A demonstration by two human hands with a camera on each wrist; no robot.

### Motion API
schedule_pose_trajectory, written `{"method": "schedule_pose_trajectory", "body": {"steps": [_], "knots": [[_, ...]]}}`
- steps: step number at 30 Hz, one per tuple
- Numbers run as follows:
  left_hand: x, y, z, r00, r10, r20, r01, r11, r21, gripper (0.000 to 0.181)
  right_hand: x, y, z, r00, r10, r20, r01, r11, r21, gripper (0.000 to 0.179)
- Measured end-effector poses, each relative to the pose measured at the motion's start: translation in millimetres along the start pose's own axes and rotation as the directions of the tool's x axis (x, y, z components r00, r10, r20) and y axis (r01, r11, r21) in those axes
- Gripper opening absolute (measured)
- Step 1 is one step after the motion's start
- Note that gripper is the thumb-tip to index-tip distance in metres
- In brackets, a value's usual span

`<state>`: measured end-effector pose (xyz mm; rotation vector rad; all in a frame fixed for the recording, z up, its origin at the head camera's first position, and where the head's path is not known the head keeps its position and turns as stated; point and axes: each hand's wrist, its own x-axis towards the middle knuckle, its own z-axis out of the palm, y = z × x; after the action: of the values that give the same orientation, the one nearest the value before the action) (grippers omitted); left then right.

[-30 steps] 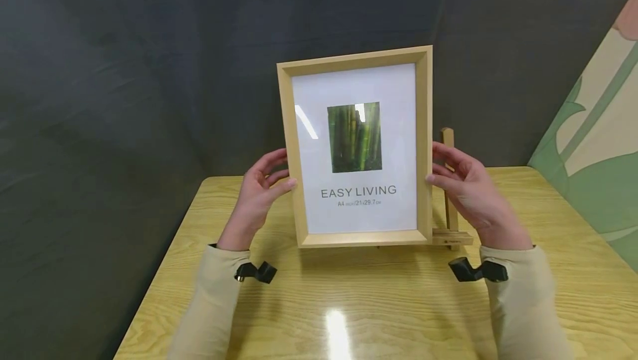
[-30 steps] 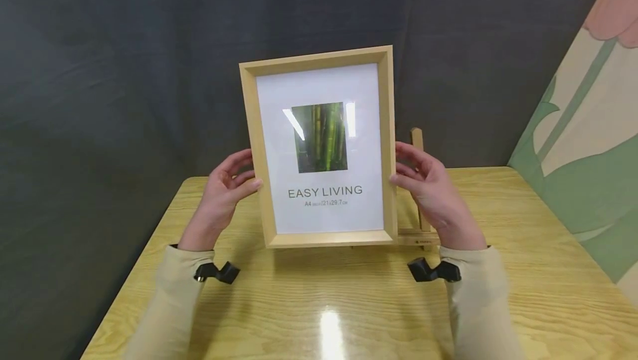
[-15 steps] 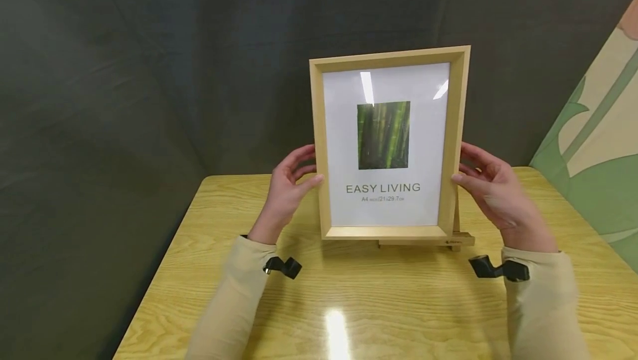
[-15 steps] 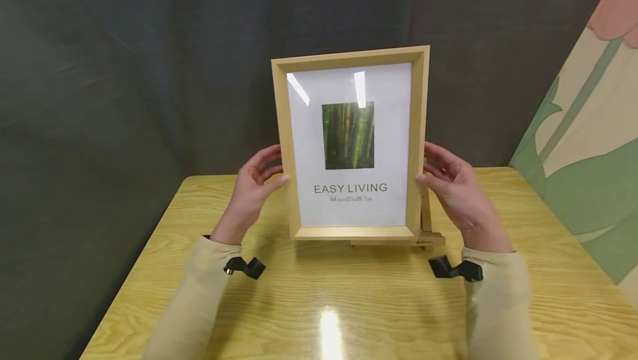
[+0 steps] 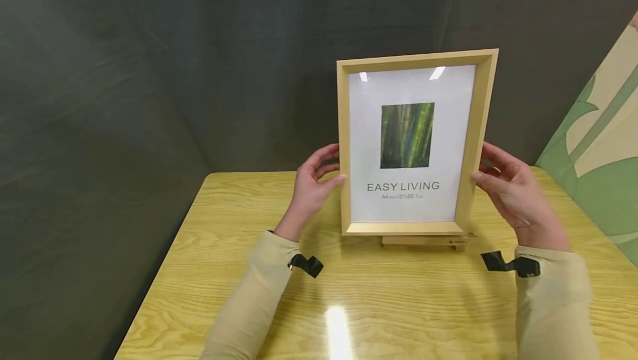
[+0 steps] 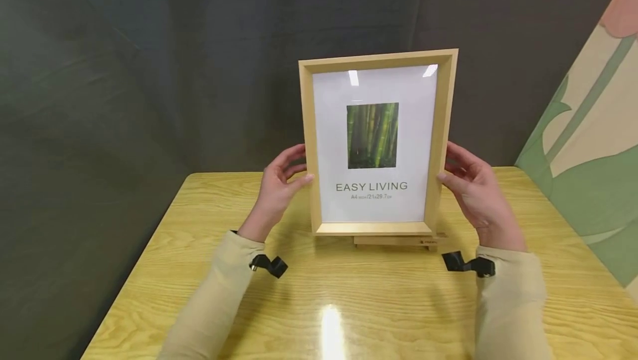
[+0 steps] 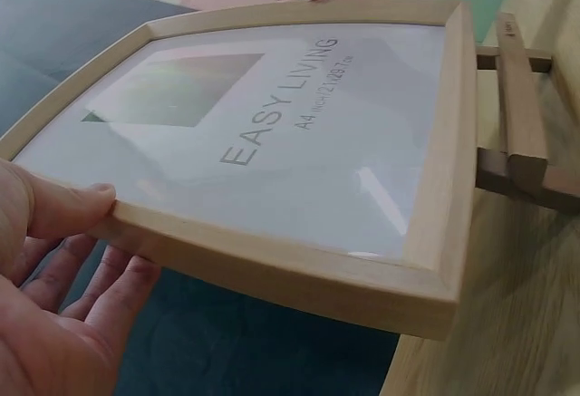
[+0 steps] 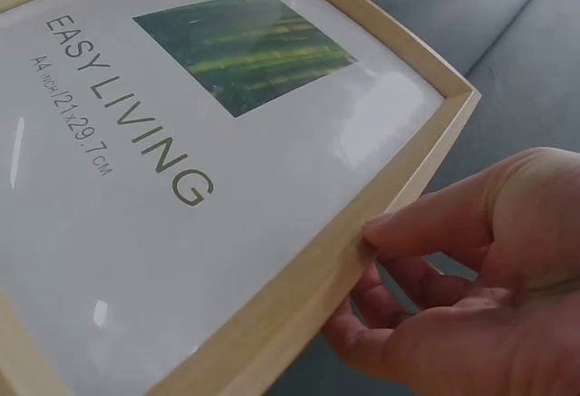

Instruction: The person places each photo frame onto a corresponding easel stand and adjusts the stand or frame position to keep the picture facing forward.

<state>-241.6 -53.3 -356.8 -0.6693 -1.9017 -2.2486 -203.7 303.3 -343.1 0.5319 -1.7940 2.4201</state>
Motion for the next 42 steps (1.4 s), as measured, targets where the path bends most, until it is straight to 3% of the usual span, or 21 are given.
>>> {"method": "schedule_pose_trajectory", "body": {"steps": [10,18,34,42], "knots": [[-2.3,19.8,6.4,0.999,0.017,0.032,-0.017,1.000,0.020,0.056,-1.1,-1,4,0.999,-0.013,-0.044,0.014,1.000,0.027,0.056],[-3.2,1.9,3.1,0.999,0.048,0.001,-0.048,0.999,-0.021,0.057,-1.7,0,10,0.998,-0.017,-0.062,0.018,1.000,0.010,0.056],[-5.8,2.6,6.4,0.998,0.055,-0.004,-0.055,0.998,0.003,0.056,-3.5,5,9,0.996,-0.077,-0.047,0.080,0.994,0.070,0.054],[-14.4,22.8,8.4,0.999,0.052,0.004,-0.052,0.999,0.007,0.053,-4.0,7,8,0.997,-0.078,-0.028,0.080,0.992,0.096,0.054]]}}
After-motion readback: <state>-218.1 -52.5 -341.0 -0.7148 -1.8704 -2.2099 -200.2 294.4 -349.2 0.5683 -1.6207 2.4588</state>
